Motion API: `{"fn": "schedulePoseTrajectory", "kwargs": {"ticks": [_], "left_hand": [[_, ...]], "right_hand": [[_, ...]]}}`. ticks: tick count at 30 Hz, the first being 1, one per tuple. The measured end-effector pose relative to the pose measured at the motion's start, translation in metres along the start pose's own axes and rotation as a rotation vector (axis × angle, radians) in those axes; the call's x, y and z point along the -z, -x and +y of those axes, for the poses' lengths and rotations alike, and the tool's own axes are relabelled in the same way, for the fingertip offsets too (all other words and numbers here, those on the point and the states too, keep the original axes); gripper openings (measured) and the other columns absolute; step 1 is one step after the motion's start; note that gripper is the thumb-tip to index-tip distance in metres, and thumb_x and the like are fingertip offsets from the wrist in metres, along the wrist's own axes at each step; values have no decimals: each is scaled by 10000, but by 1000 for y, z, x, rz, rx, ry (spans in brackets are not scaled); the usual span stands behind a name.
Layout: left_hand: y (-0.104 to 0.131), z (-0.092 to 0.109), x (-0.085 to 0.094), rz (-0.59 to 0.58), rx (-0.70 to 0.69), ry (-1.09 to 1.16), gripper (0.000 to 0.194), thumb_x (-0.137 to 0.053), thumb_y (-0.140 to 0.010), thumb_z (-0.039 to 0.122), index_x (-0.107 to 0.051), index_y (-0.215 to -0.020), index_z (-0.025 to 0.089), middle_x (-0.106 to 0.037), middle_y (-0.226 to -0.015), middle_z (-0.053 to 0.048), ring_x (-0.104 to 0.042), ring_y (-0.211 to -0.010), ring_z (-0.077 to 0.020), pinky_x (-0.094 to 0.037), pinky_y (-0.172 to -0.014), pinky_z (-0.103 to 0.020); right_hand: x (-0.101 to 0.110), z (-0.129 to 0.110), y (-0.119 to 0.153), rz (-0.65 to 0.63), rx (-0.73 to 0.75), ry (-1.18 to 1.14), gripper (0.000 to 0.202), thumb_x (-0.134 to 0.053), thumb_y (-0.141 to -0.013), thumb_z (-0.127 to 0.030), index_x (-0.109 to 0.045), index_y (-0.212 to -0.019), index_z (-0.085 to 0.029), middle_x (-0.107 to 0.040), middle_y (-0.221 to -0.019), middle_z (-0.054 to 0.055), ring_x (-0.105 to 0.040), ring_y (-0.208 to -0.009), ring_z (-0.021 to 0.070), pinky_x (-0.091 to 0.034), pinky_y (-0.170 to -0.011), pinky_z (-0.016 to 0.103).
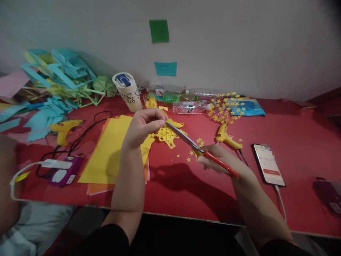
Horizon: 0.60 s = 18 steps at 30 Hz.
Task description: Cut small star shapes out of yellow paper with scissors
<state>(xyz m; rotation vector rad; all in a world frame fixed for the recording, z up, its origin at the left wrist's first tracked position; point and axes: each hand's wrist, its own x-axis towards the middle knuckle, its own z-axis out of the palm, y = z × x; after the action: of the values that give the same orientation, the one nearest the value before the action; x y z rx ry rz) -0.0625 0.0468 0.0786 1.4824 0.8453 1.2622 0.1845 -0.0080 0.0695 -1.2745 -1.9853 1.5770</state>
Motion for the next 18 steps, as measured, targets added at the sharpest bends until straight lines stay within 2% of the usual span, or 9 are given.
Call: {"fn": "schedulePoseTrajectory", "kwargs": {"ticks": [7,13,18], "left_hand": [[-1,0,-3,27,-10,7,73,-657,-646,186,-628,-582,168,-608,-659,-11,-411,-422,-35,-320,-378,-202],[-4,-2,-10,91,-38,16,44,-691,-672,199,-664,-645,179,-561,-559,24,-456,-409,-40,-351,-363,-175],[-4,-1,-19,124,-53,-7,43,-680,-702,211,-661,-685,176,-562,-504,39,-492,-379,-46,-369,-345,-161]], "right_hand": [[0,-3,0,15,-29,17,523,-578,-732,-694,-412,-573,-225,-417,-482,-53,-353,-406,71,-275,-385,241],[-3,-1,-1,78,45,-21,505,-577,-748,-670,-401,-585,-226,-369,-489,-64,-337,-433,77,-252,-417,248],[-6,5,-3,102,105,-59,521,-534,-764,-701,-398,-608,-224,-394,-509,-58,-337,-437,78,-250,-439,255]]}}
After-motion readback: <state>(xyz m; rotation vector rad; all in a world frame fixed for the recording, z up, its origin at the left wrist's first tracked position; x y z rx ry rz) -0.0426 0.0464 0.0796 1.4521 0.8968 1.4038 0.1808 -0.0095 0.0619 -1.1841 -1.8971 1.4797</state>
